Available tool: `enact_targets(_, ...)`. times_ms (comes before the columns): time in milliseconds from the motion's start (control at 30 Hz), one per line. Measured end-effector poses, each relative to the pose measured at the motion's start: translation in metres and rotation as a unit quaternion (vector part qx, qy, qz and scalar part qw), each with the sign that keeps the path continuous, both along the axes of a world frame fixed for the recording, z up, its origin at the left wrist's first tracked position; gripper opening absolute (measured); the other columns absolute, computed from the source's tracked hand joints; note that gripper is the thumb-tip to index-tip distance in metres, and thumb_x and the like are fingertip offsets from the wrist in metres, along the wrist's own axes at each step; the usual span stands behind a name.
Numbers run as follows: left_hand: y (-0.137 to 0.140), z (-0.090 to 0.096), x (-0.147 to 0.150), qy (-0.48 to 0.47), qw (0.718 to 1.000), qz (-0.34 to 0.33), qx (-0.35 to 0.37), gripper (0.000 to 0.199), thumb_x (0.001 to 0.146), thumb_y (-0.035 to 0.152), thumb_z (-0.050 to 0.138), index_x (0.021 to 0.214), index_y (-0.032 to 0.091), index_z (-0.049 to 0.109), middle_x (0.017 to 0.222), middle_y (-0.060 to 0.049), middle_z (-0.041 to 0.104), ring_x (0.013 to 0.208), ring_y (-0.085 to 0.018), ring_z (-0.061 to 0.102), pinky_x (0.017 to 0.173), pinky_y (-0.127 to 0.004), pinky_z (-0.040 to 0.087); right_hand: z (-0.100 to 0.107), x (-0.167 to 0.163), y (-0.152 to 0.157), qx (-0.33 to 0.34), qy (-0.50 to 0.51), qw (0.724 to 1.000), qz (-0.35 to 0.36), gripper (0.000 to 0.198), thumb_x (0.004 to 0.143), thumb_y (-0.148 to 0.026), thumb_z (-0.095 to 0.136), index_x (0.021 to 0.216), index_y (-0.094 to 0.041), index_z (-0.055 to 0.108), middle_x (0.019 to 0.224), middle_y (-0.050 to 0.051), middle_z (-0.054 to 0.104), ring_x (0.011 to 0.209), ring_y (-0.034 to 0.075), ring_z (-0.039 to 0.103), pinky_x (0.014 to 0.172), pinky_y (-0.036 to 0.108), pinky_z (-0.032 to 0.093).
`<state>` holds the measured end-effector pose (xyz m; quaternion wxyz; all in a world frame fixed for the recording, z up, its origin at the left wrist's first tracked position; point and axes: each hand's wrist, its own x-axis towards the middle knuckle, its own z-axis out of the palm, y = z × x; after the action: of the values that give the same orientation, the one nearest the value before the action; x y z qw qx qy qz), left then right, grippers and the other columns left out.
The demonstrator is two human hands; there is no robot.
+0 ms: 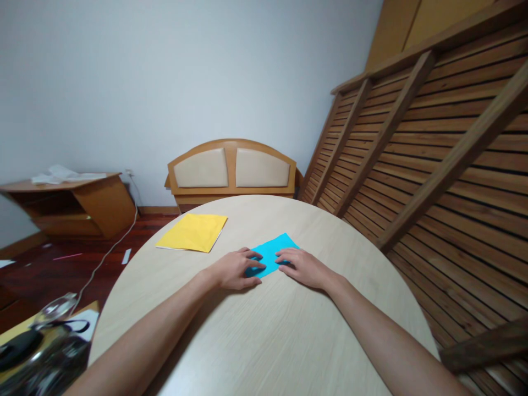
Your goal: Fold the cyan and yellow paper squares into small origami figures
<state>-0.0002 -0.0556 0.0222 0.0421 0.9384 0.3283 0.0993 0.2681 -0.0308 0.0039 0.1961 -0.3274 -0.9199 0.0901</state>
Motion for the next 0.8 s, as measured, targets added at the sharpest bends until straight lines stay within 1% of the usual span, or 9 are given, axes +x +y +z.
enact_targets(100,-0.001,0.001,0.001,0.000,1.000,-0.007,-0.004,0.040,0.092,0.044,0.055,0.126,0.025,0.066,0.133,-0.012,0.059,0.120,-0.028,0.056,0.103,-0.042,0.045,-0.002,0.004,0.004,0.010,0.002,1.000,-0.029,0.031,0.096,-0.037,0.053,0.119,-0.023,0.068,0.126,0.008,0.066,0.120,0.026,0.058,0.104,0.043,0.043)
enact_targets(200,-0.001,0.002,0.003,0.005,0.999,-0.034,-0.003,0.035,0.095,0.036,0.051,0.125,0.027,0.066,0.136,-0.012,0.058,0.125,-0.027,0.053,0.107,-0.042,0.042,-0.007,0.010,0.009,0.012,-0.004,0.998,-0.057,0.035,0.096,-0.039,0.052,0.122,-0.021,0.067,0.128,0.009,0.065,0.122,0.027,0.056,0.105,0.045,0.043)
enact_targets(300,0.000,0.003,0.004,0.007,0.998,-0.063,0.005,0.032,0.096,0.028,0.048,0.120,0.027,0.069,0.136,-0.010,0.059,0.126,-0.026,0.054,0.109,-0.042,0.040,-0.009,0.016,0.013,0.009,-0.019,0.997,-0.075,0.037,0.097,-0.040,0.051,0.123,-0.020,0.067,0.129,0.010,0.065,0.122,0.028,0.055,0.105,0.045,0.042)
enact_targets(367,0.001,0.004,0.005,0.007,0.997,-0.072,0.004,0.031,0.095,0.025,0.048,0.116,0.028,0.071,0.135,-0.009,0.060,0.124,-0.026,0.056,0.107,-0.041,0.042,-0.010,0.018,0.014,0.005,-0.023,0.996,-0.081,0.037,0.097,-0.041,0.050,0.123,-0.020,0.067,0.129,0.010,0.064,0.122,0.028,0.055,0.106,0.046,0.042)
enact_targets(500,0.002,0.003,0.004,-0.005,0.998,-0.059,-0.032,0.030,0.091,0.021,0.052,0.110,0.027,0.073,0.130,-0.007,0.064,0.118,-0.025,0.060,0.099,-0.037,0.048,-0.009,0.019,0.014,-0.005,-0.022,0.996,-0.082,0.039,0.095,-0.042,0.052,0.124,-0.020,0.067,0.132,0.011,0.063,0.123,0.029,0.054,0.106,0.047,0.041)
enact_targets(600,0.003,0.000,0.001,-0.039,0.997,-0.033,-0.057,0.033,0.088,0.022,0.055,0.117,0.025,0.069,0.125,-0.006,0.067,0.114,-0.022,0.062,0.098,-0.033,0.049,-0.009,0.020,0.014,-0.013,-0.022,0.996,-0.080,0.042,0.095,-0.044,0.052,0.126,-0.019,0.066,0.133,0.012,0.062,0.124,0.029,0.054,0.107,0.048,0.040)
enact_targets(700,0.004,-0.003,-0.001,-0.046,0.997,-0.016,-0.058,0.034,0.088,0.025,0.056,0.120,0.025,0.067,0.129,-0.006,0.065,0.117,-0.023,0.061,0.100,-0.034,0.048,-0.009,0.020,0.014,-0.019,-0.016,0.997,-0.074,0.041,0.095,-0.045,0.051,0.125,-0.021,0.066,0.134,0.011,0.061,0.125,0.030,0.053,0.108,0.049,0.040)
enact_targets(800,0.004,-0.001,-0.002,-0.023,0.998,-0.034,-0.053,0.032,0.090,0.023,0.052,0.114,0.027,0.071,0.134,-0.006,0.061,0.122,-0.024,0.058,0.101,-0.036,0.047,-0.010,0.021,0.015,-0.020,-0.012,0.997,-0.072,0.041,0.094,-0.045,0.052,0.125,-0.021,0.066,0.135,0.012,0.060,0.126,0.030,0.053,0.108,0.049,0.039)
